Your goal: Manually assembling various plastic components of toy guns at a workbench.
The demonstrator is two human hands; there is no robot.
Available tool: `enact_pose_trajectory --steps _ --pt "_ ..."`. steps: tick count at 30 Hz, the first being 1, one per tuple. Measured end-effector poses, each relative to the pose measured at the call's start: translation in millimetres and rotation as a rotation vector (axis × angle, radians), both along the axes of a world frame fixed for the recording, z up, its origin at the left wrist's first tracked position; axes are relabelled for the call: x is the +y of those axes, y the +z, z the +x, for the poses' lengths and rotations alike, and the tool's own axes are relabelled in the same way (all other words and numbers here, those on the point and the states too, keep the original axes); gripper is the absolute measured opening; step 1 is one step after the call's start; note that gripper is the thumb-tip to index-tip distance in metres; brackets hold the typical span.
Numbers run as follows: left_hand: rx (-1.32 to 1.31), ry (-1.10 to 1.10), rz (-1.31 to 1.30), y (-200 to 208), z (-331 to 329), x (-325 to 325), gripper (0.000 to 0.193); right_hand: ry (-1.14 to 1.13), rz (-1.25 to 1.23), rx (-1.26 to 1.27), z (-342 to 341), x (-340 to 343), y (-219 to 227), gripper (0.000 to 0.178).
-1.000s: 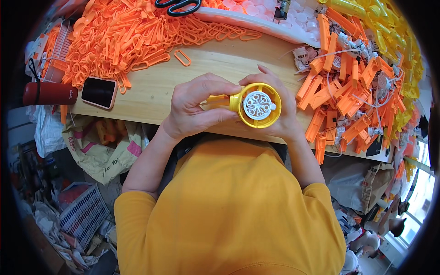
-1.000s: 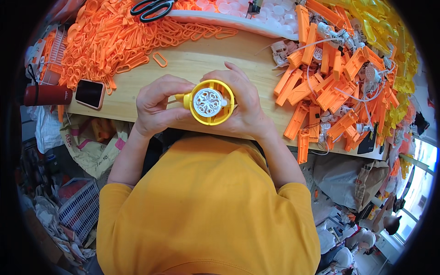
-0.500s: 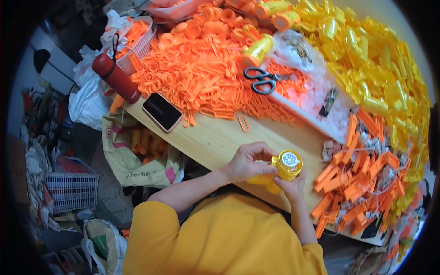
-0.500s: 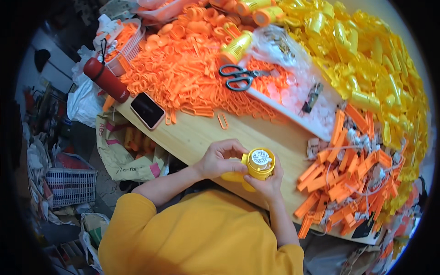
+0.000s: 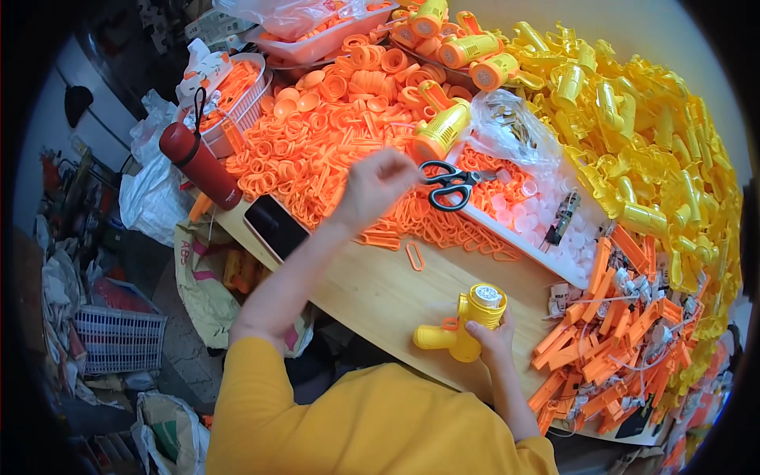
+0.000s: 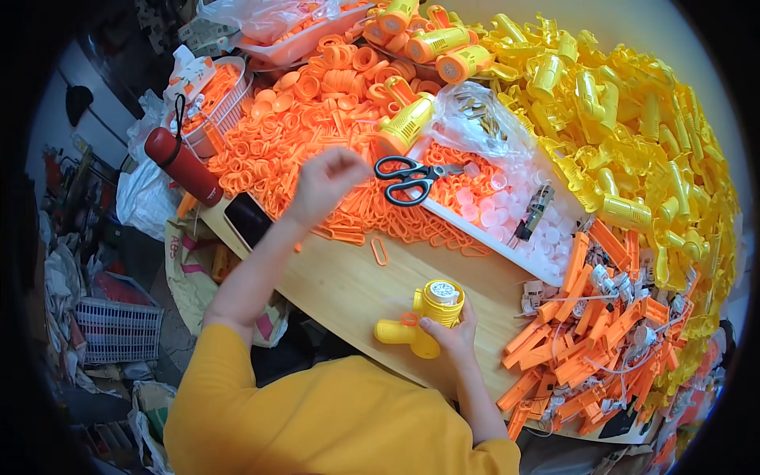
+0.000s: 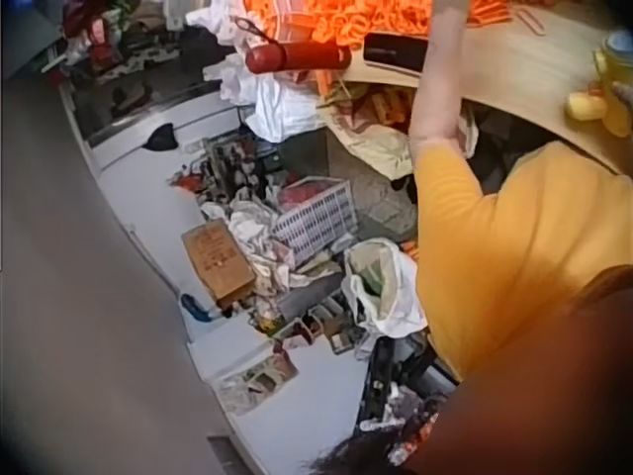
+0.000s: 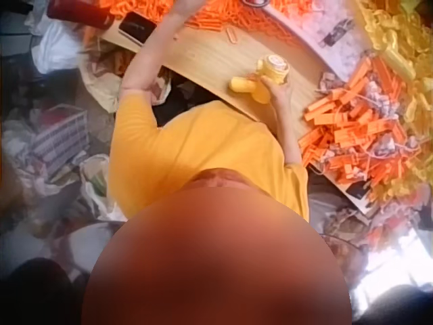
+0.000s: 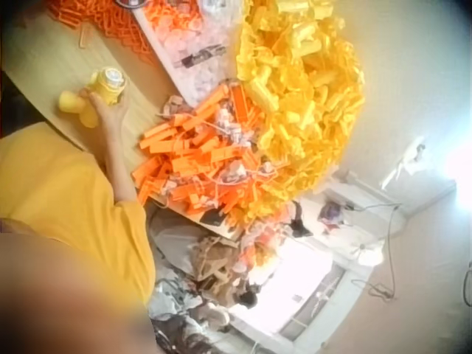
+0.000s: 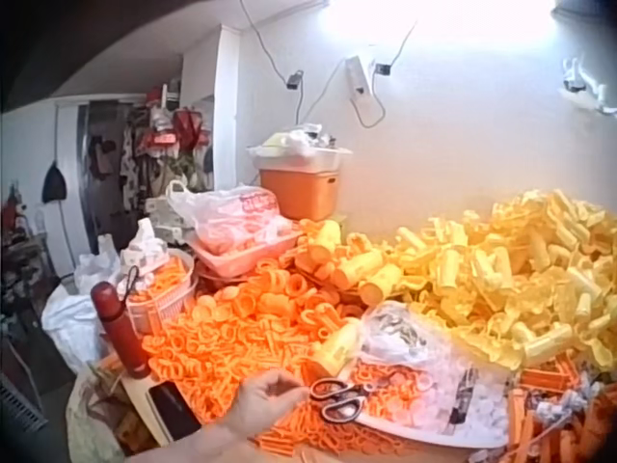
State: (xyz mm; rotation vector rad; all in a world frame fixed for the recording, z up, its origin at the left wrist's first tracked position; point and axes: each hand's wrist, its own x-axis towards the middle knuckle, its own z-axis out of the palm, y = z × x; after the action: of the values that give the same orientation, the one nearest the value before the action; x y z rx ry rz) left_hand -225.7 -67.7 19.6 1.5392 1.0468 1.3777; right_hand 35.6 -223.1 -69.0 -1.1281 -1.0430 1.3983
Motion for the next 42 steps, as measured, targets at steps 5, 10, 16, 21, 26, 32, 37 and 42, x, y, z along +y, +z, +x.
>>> enact_pose_trajectory --steps 5,10,16,21,26,32,37,42 --pt "0.328 0.346 0.209 -19.8 -55.0 126.4 0.015 0.000 -0.076 0.079 1.9 2.9 2.9 0.062" --pt "0.820 0.329 0.615 -36.9 -45.5 188.9 0.030 -0.048 -0.110 0.083 3.5 0.4 -3.7 0.063" --pt "1.081 0.126 0.559 -25.2 -59.6 215.3 0.027 -0.017 -0.013 -0.007 7.8 4.5 -3.8 0.068" --pt "0.953 0.173 0.321 -7.1 -39.7 188.6 0.024 -0.025 0.064 -0.060 12.3 4.1 7.6 0.074" --pt "0.266 -0.034 0.476 3.0 -63.5 136.1 0.023 0.011 0.120 -0.044 13.4 -5.3 19.4 0.075" --pt "0.692 0.231 0.615 -18.4 -28.4 49.9 0.031 -0.048 0.098 -0.058 20.6 -20.7 25.7 0.074" --pt "0.544 -0.148 0.458 -59.3 31.6 -78.1 0.057 -0.026 0.078 -0.032 25.7 -29.0 31.9 0.068" --pt "0.604 -0.198 0.356 -86.5 45.1 -111.1 0.064 -0.041 0.161 -0.088 28.5 -37.1 30.6 0.066"
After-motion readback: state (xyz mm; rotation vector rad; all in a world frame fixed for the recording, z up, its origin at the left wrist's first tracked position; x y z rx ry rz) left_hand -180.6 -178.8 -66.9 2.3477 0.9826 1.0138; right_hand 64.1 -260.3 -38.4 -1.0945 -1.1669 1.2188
